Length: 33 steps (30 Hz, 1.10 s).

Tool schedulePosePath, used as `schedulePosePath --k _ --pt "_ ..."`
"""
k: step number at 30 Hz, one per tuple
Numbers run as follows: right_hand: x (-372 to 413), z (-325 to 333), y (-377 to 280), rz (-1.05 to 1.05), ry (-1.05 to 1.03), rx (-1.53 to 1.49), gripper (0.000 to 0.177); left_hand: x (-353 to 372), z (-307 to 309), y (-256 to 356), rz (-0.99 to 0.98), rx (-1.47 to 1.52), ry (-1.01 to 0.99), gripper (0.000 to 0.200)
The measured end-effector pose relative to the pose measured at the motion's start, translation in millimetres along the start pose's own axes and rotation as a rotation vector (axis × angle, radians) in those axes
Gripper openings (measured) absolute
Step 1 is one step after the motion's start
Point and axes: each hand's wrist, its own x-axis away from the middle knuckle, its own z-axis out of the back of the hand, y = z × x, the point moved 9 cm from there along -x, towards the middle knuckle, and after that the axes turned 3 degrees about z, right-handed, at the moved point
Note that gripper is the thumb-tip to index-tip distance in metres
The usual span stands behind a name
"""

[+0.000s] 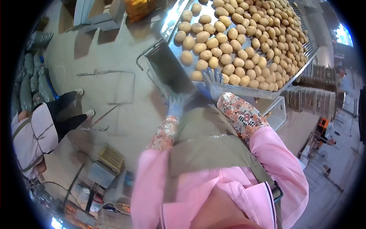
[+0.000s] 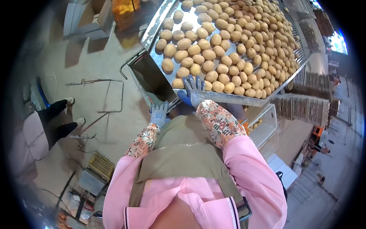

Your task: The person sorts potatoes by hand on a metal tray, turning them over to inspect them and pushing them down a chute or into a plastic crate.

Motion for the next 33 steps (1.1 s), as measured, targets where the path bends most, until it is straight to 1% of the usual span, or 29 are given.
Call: schedulePosePath --k 2,3,5,6,7,9,10,11,12,13,14,15,16,17,18,19,21,22,23,24,25,26,27,28,29,30,31,32,33 --pt "-9 0 -22 0.085 0.130 -0.097 0.078 0 8 -19 -0.017 0.131 0.053 0.075" --pt "1 6 4 0.068 0.149 -0.131 0.078 0 30 9 -0.029 0.093 0.043 0.075" --pt "5 -4 6 0.092 0.086 -0.132 0.078 2 50 14 0.087 0.323 -0.068 0.068" --pt "4 5 8 0.100 0.046 -0.161 0.079 -3 53 11 0.134 0.346 -0.004 0.069" --pt "4 15 8 0.128 0.011 -0.261 0.076 -8 46 15 0.095 0.319 -0.007 0.069" --pt "2 12 22 0.332 -0.008 -0.480 0.066 -15 43 -13 0.268 0.646 0.253 0.071" --pt "5 21 38 0.373 0.025 -0.740 0.060 -18 52 -17 0.291 0.661 0.313 0.070" --pt "11 30 55 0.421 0.057 -1.002 0.054 -21 56 -17 0.279 0.639 0.309 0.070" --pt "22 53 81 0.375 0.199 -0.697 0.048 -24 51 -28 0.380 1.042 0.278 0.067" --pt "36 93 111 0.316 0.345 -0.381 0.043 -36 47 -33 0.462 1.445 0.244 0.063" --pt "53 124 140 0.232 0.364 -0.215 0.045 -38 64 -24 0.492 1.493 0.263 0.058" --pt "61 109 194 0.074 0.523 -0.211 0.044 -44 88 -11 0.479 1.469 0.260 0.058" --pt "75 134 217 -0.127 0.309 -0.075 0.045 -47 108 -4 0.513 1.495 0.294 0.053" --pt "84 119 252 -0.218 0.351 0.035 0.052 -52 120 2 0.549 1.526 0.334 0.049" --pt "84 93 267 -0.230 0.166 -0.017 0.055 -72 119 8 0.342 1.671 0.288 0.042" --pt "88 76 272 -0.233 -0.021 -0.066 0.059 -80 128 19 0.346 1.661 0.296 0.042" --pt "88 74 242 -0.229 -0.030 -0.252 0.065 -92 148 33 0.338 1.757 0.385 0.035" --pt "83 81 225 -0.212 -0.122 -0.337 0.068 -93 146 32 0.536 1.699 0.451 0.035" --pt "69 71 213 -0.214 -0.214 -0.348 0.068 -92 158 41 0.584 1.659 0.451 0.035" --pt "54 65 202 -0.215 -0.148 -0.365 0.068 -93 164 43 0.536 1.584 0.468 0.038" --pt "42 70 191 -0.132 -0.028 -0.328 0.068 -94 165 44 0.487 1.507 0.477 0.042" --pt "29 71 182 -0.089 -0.005 -0.389 0.069 -96 162 41 0.494 1.490 0.472 0.042" --pt "18 95 169 0.107 0.317 -0.584 0.059 -97 143 32 0.612 1.666 0.417 0.046" --pt "3 76 157 0.174 0.135 -0.748 0.054 -96 124 26 0.740 1.838 0.358 0.050" --pt "-5 81 144 0.249 -0.052 -0.905 0.049 -97 118 18 0.754 1.824 0.360 0.050" --pt "-13 91 146 0.259 -0.057 -0.923 0.049 -101 113 18 0.757 1.824 0.213 0.054" --pt "-23 102 139 0.350 -0.063 -0.932 0.041 -102 109 14 0.759 1.814 0.073 0.058" --pt "-35 115 132 0.446 -0.064 -0.937 0.037 -98 131 25 0.810 1.725 0.215 0.063" --pt "-49 104 159 0.124 -0.172 -1.572 0.043 -98 110 -7 0.862 1.544 0.176 0.050"
